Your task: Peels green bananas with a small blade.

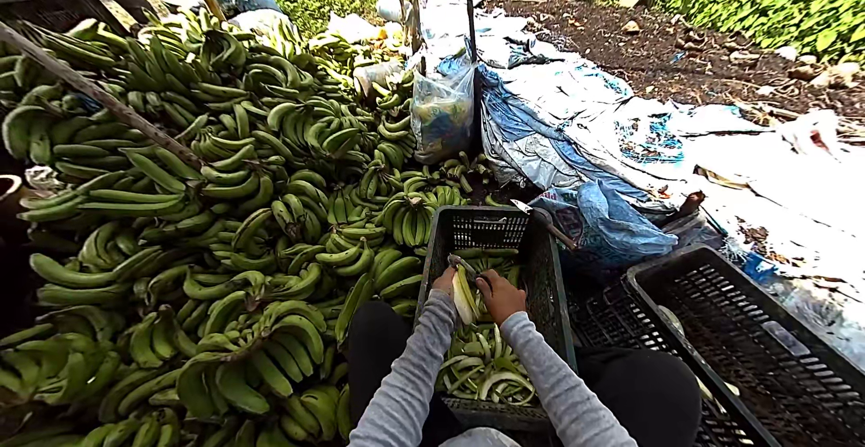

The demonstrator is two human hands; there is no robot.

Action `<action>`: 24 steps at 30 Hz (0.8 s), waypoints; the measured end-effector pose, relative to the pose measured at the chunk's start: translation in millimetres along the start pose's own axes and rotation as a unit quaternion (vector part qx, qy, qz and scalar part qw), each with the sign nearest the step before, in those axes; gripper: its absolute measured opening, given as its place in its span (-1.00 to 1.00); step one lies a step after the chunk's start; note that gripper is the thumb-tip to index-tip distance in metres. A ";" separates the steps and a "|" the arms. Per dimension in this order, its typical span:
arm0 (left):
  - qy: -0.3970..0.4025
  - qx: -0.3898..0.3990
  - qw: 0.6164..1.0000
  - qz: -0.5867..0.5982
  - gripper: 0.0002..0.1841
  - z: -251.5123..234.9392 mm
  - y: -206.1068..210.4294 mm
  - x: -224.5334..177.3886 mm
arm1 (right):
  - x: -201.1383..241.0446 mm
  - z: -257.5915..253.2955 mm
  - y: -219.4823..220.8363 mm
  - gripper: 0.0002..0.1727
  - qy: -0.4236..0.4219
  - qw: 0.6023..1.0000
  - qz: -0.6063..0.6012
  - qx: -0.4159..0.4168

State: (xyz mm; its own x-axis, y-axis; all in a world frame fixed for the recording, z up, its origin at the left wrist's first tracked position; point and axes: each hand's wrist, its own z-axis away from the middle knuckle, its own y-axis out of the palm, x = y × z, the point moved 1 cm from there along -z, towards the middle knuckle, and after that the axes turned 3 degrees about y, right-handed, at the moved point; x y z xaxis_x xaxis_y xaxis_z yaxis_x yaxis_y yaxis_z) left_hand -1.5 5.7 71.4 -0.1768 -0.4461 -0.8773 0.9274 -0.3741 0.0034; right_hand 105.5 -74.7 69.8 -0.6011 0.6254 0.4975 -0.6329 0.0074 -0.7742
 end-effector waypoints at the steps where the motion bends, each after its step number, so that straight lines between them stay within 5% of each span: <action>1: 0.044 0.007 0.998 0.045 -0.54 10.2 -2.3 1.1 | -3.8 -14.1 -4.7 -0.40 0.057 0.998 -0.001 0.033; 3: 0.122 0.020 0.974 0.192 -0.57 14.4 -5.4 13.7 | -26.7 -37.1 -11.9 -0.34 0.123 0.990 -0.026 0.059; 5: 0.101 0.031 0.936 0.337 -0.49 6.6 -15.4 12.2 | -41.9 -35.3 -22.0 -0.38 0.094 0.994 -0.056 -0.006; 9: -0.033 0.008 0.941 0.338 -0.38 -0.9 -25.7 -4.9 | -52.6 -3.7 -13.3 -0.48 -0.252 0.962 -0.097 -0.047; 12: -0.073 0.038 0.949 0.304 -0.43 -9.5 -17.0 -4.1 | -51.0 2.9 1.7 -0.51 -0.354 0.931 -0.084 -0.041; 15: -0.011 0.011 0.963 0.267 -0.56 -14.3 -10.4 8.1 | -23.0 2.8 3.7 -0.51 -0.236 0.969 -0.035 -0.063; 18: 0.024 -0.029 0.965 0.259 -0.58 -20.9 -4.6 25.7 | -2.5 -19.6 -0.1 -0.41 0.010 0.998 0.011 -0.057; 21: 0.058 -0.065 0.959 0.271 -0.58 -16.7 -11.5 33.4 | -43.0 -49.4 27.5 -0.35 0.114 0.969 0.120 0.185; 24: -0.012 -0.108 0.994 -0.008 -0.52 -40.1 -22.5 48.7 | -96.2 -43.9 104.2 -0.40 0.086 0.876 0.312 0.357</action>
State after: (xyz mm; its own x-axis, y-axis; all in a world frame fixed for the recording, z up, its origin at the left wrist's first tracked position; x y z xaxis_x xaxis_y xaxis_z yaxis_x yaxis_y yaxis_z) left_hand -17.8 25.0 9.3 -0.1968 -0.4611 -0.8652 0.9733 -0.1984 -0.1157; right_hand 118.8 -99.8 -75.9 -0.8954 0.4426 -0.0484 -0.3882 -0.8293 -0.4021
